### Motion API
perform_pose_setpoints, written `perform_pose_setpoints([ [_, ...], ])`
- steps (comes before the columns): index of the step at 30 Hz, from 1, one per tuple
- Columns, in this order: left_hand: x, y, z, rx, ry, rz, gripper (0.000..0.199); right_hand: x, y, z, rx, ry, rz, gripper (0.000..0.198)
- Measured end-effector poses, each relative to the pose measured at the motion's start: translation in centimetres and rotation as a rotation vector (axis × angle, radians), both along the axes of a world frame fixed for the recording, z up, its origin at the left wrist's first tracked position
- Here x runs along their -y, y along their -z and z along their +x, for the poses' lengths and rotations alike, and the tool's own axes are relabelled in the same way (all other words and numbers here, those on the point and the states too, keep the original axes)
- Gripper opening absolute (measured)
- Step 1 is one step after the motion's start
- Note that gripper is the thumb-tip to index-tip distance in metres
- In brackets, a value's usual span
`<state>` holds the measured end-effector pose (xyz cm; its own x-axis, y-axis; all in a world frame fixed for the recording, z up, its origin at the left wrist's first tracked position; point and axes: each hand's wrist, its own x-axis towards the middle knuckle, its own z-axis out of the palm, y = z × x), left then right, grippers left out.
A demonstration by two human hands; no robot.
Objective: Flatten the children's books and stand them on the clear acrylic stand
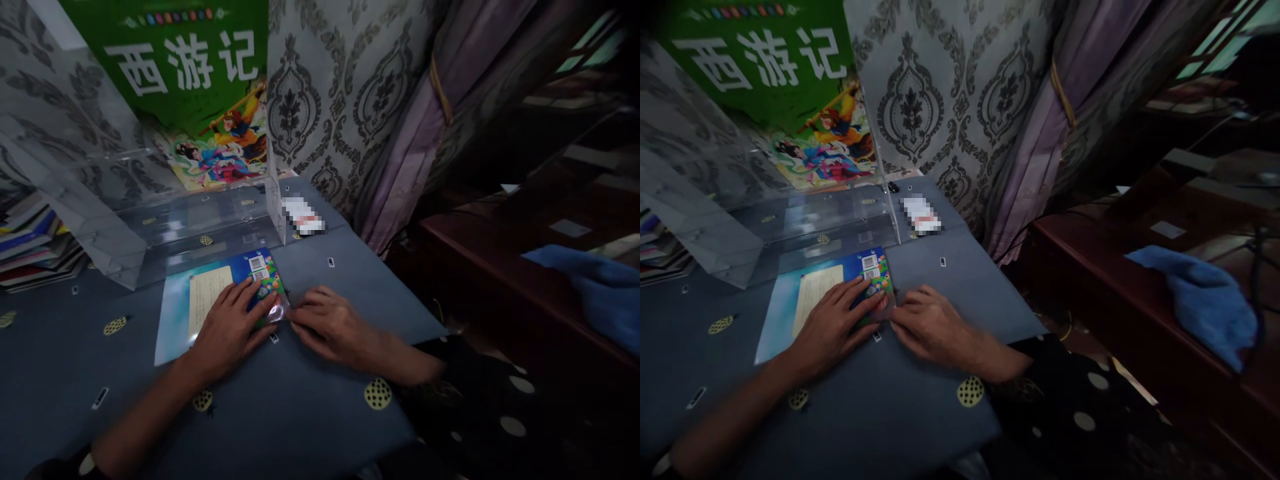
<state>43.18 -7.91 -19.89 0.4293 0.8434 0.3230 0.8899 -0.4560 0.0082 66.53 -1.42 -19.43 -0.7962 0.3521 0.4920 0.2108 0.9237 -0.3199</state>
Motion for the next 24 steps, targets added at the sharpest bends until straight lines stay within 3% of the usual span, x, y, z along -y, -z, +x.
perform_pose_setpoints([
  [6,-0.2,-0.8,-0.3,0.046,0.007,-0.078,0.044,0.4,0.3,0.1,-0.003,0.009,0.039,0.023],
  [10,-0.8,-1.1,-2.1,0.006,-0.021,-0.156,0.044,0.4,0.3,0.2,-0.019,0.014,0.039,0.022],
  [14,-0.9,-0.8,-5.8,-0.044,-0.149,-0.124,0.046,0.3,0.1,0.1,-0.044,0.01,0.048,0.023],
  [18,0.8,-0.4,-9.4,-0.047,-0.309,-0.066,0.05,0.3,0.0,0.0,-0.088,0.0,0.041,0.026],
  [24,3.0,0.3,-11.5,0.018,-0.536,-0.02,0.055,0.3,0.3,-0.2,-0.099,0.01,0.006,0.02],
])
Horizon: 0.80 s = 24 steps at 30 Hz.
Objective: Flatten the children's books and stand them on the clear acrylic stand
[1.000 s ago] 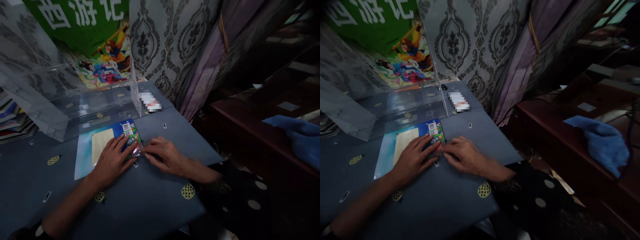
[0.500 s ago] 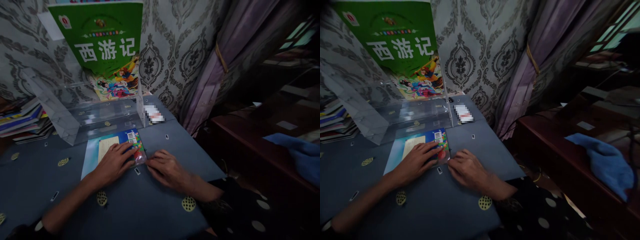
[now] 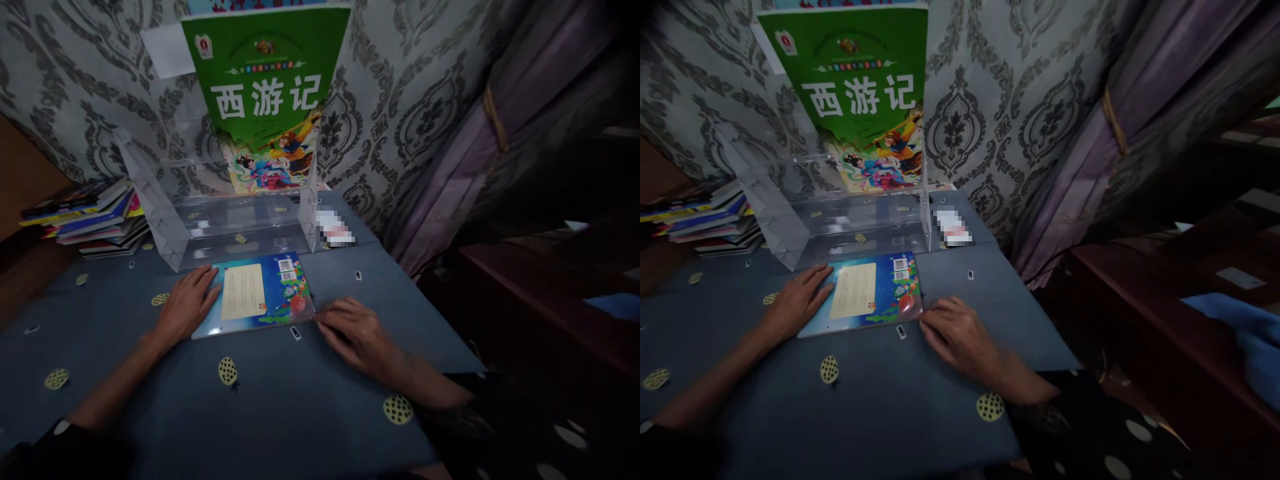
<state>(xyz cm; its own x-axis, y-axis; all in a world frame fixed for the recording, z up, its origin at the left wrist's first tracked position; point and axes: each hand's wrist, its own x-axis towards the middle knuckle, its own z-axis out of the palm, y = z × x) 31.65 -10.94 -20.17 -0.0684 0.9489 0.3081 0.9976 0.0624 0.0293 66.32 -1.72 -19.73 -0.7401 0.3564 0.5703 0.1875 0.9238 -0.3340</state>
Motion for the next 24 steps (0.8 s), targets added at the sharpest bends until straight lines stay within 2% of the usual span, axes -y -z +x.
perform_pose_setpoints([
  [5,-0.1,0.5,0.0,-0.005,-0.02,-0.007,0.055,0.1,-0.3,-0.2,0.027,-0.004,0.024,0.022],
  [15,-0.5,1.6,-0.4,0.013,-0.017,0.037,0.054,-0.5,-2.2,-1.3,0.213,-0.016,0.069,0.031],
  [20,-0.5,1.4,-0.1,-0.017,-0.034,0.01,0.055,-2.0,-3.4,-6.0,0.304,-0.018,0.039,0.027],
  [22,-0.5,1.3,-0.1,-0.029,-0.025,0.014,0.055,-2.9,-3.3,-8.5,0.346,-0.021,0.007,0.022],
  [24,-0.6,1.4,-0.2,-0.035,-0.02,0.014,0.055,-3.8,-2.8,-10.5,0.395,-0.01,-0.027,0.028],
])
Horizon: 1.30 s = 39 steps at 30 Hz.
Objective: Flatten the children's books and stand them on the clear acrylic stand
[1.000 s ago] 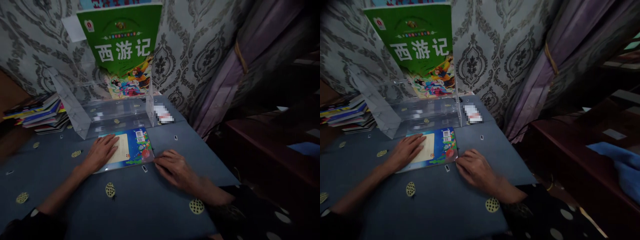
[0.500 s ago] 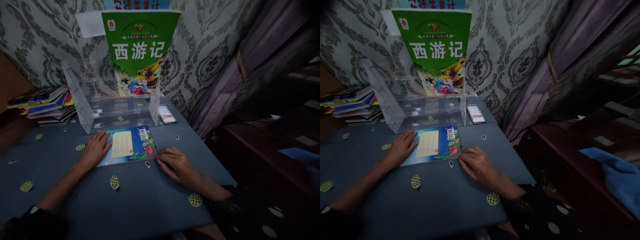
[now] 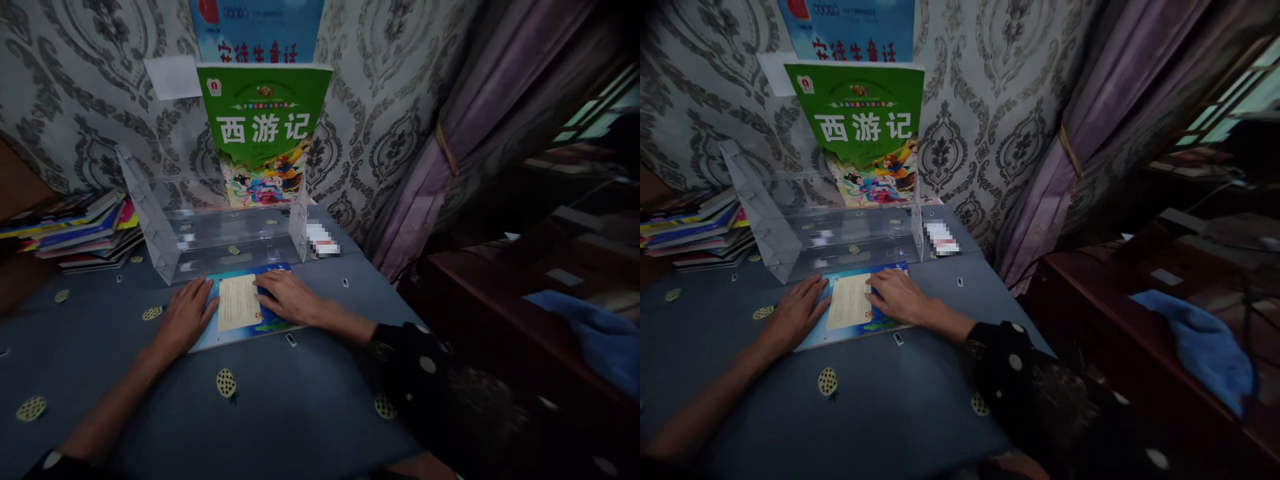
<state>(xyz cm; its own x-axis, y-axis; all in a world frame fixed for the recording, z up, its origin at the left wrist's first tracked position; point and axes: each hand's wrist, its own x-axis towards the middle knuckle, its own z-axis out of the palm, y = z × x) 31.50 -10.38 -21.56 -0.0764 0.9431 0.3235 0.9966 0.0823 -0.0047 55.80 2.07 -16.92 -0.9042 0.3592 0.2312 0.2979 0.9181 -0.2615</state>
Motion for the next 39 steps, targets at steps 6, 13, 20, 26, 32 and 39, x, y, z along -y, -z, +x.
perform_pose_setpoints([
  [6,0.0,0.2,-0.1,-0.001,-0.005,0.009,0.053,-1.8,2.5,-0.3,0.031,0.131,-0.007,0.045],
  [13,0.1,0.1,0.0,0.018,0.01,0.026,0.051,-2.2,3.5,2.0,0.035,0.252,0.032,0.05],
  [20,0.0,0.0,0.1,0.04,-0.022,-0.005,0.05,-0.6,3.5,2.4,0.142,0.253,0.111,0.057],
  [26,0.1,-0.3,0.4,0.067,-0.024,-0.022,0.048,1.3,3.5,3.6,0.192,0.108,0.141,0.061],
  [32,0.1,-0.2,0.4,0.069,-0.012,0.003,0.048,4.4,3.0,1.1,0.166,-0.09,0.129,0.064],
  [39,0.0,0.2,-0.5,0.132,0.006,0.046,0.044,8.5,2.1,-3.9,0.142,-0.28,0.088,0.071],
])
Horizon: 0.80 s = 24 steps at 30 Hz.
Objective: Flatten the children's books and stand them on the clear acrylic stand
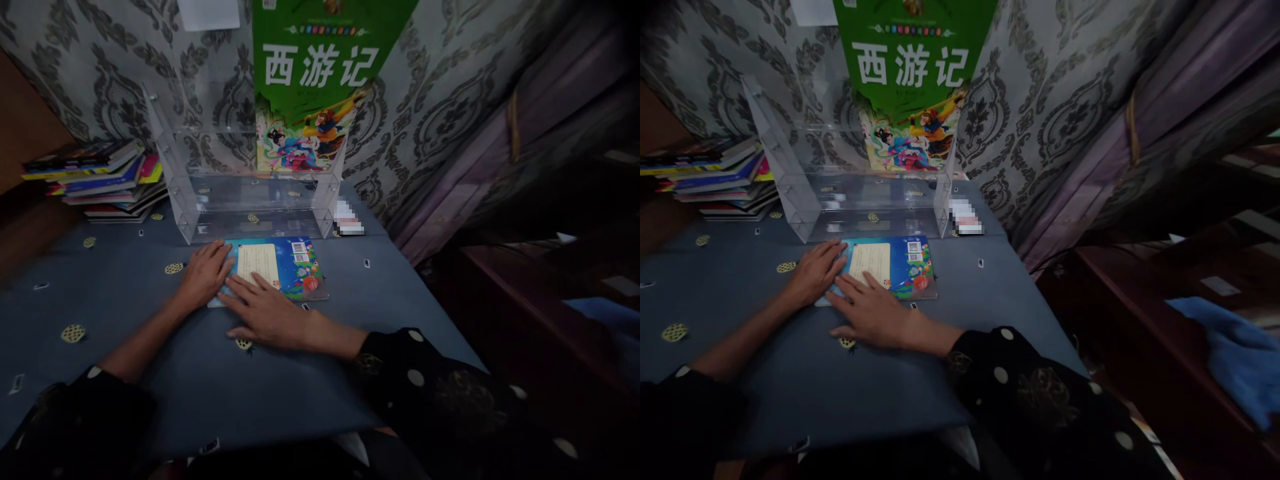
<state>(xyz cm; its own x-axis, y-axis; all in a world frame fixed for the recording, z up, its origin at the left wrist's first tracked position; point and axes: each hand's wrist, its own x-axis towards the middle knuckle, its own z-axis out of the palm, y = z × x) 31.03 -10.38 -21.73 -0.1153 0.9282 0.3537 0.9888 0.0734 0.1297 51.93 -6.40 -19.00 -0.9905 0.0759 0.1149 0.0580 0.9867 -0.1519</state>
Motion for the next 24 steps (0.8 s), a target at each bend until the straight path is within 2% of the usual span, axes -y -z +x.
perform_pose_setpoints([
  [4,-0.1,-0.1,-0.4,0.024,0.016,-0.011,0.046,0.6,0.0,-0.1,-0.026,-0.021,-0.004,0.066],
  [9,0.1,0.0,-0.2,0.005,0.023,0.002,0.047,0.5,0.3,2.0,-0.008,-0.008,-0.038,0.063],
  [15,0.2,-0.1,-0.1,-0.006,0.001,-0.019,0.051,0.0,0.0,5.4,0.073,0.161,-0.126,0.072],
  [20,0.1,0.0,-0.2,-0.018,0.002,-0.026,0.052,-1.7,0.6,8.3,0.056,0.302,-0.132,0.079],
  [24,0.1,0.2,-0.3,-0.022,-0.004,-0.039,0.05,-2.7,1.0,9.3,0.013,0.394,-0.163,0.08],
])
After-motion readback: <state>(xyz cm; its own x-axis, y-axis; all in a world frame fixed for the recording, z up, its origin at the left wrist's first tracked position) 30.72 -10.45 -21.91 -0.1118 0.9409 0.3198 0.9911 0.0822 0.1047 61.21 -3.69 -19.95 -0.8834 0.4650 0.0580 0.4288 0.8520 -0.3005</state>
